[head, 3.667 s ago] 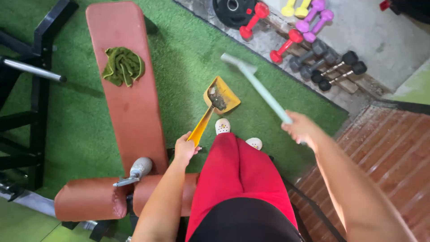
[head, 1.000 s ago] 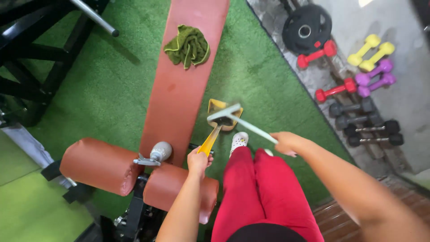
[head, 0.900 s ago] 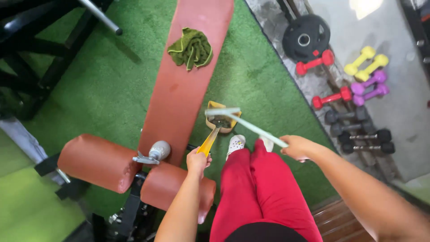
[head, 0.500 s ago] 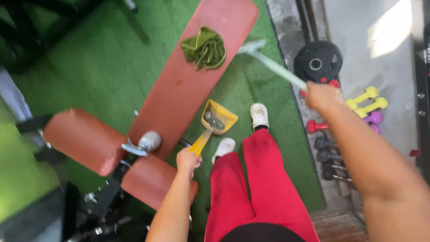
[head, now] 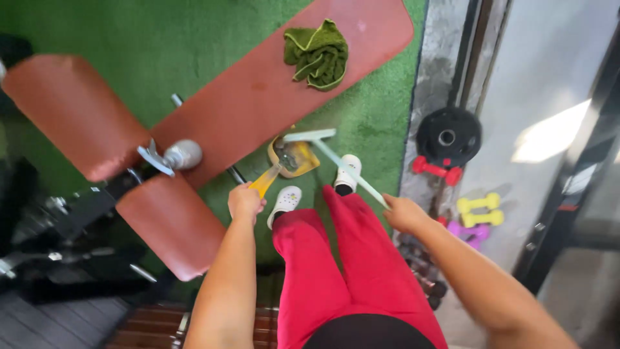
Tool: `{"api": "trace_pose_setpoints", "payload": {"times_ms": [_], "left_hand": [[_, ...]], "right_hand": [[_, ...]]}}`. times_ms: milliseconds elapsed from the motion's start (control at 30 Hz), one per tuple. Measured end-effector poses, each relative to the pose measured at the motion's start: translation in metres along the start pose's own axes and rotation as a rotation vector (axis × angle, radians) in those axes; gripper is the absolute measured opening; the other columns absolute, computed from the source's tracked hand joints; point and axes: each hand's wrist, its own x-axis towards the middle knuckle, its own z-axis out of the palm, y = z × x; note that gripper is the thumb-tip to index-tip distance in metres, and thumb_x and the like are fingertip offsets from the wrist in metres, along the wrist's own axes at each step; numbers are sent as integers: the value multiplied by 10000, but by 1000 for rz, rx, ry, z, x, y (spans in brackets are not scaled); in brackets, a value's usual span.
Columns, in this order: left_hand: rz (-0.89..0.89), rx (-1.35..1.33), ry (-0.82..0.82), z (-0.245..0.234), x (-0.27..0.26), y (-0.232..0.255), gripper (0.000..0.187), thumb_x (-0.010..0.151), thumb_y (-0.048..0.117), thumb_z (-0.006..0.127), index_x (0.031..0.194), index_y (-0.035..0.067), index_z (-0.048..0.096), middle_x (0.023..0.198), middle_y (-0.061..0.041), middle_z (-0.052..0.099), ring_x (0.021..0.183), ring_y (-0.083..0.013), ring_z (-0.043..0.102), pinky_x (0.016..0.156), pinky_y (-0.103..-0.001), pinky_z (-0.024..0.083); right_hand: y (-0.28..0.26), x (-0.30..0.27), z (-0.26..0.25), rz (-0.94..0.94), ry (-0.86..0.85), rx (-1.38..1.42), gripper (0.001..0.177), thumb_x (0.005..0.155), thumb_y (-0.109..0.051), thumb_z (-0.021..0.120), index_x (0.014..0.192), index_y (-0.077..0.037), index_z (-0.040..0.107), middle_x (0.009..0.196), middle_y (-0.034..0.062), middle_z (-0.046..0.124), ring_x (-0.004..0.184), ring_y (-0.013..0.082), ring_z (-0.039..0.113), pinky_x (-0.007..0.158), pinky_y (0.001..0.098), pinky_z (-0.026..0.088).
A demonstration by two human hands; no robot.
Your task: Sweep debris into a dustpan across the gym floor.
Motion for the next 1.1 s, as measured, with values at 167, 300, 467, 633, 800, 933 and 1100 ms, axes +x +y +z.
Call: {"api": "trace_pose_setpoints", "payload": {"times_ms": [167,300,467,633,800,933,1100], "left_hand": [[-98,26,134,7,-22,10,468,861,71,546,1292,139,716,844,-136,755,562,-220,705,449,-332,527],[-91,101,138,15,-20,6,441,873,127,567,1287,181,708,900,-134,780,635,-226,749,560,-359,575],[-49,276,173,16,-21,6,462,826,137,636,1275,204,719,1077,-128,763,903,-251,762,830,-384,585],[-22,311,215,22,-15,0,454,798,166,666,1240,239,738,1249,-88,705,1125,-281,689,952,-402,548],[-62,252,231,13,-13,2,368,862,250,625,1207,255,754,1265,-80,699,1153,-293,676,973,-417,541],[-61,214,222,4,-12,1,378,855,226,625,1208,256,758,1256,-88,708,1154,-298,680,969,-416,550],[-33,240,208,0,-17,4,337,860,249,646,1163,260,794,1248,-70,729,1146,-294,696,981,-407,559]], "right_hand": [[59,-46,-88,102,80,-69,716,831,-336,728,1498,-236,487,1169,237,704,1071,420,689,924,506,544],[83,-9,-146,209,294,-166,639,926,-263,670,1541,-216,501,1145,277,701,1040,470,678,890,533,545],[9,41,-112,329,238,-115,516,933,-237,614,1436,-145,549,1113,253,721,1020,430,715,850,530,579],[-12,12,-40,225,51,-189,623,930,-217,584,1540,-184,457,1099,271,715,1023,447,698,876,535,554],[24,-8,-71,-187,102,-200,708,865,-325,699,1516,-233,439,1123,227,720,996,405,707,862,492,567],[-39,19,-158,131,108,-187,724,892,-318,674,1563,-250,413,1013,184,765,909,378,754,846,481,589],[-77,78,-157,104,128,-213,573,915,-273,693,1457,-160,544,997,225,748,880,404,727,760,490,571]]}}
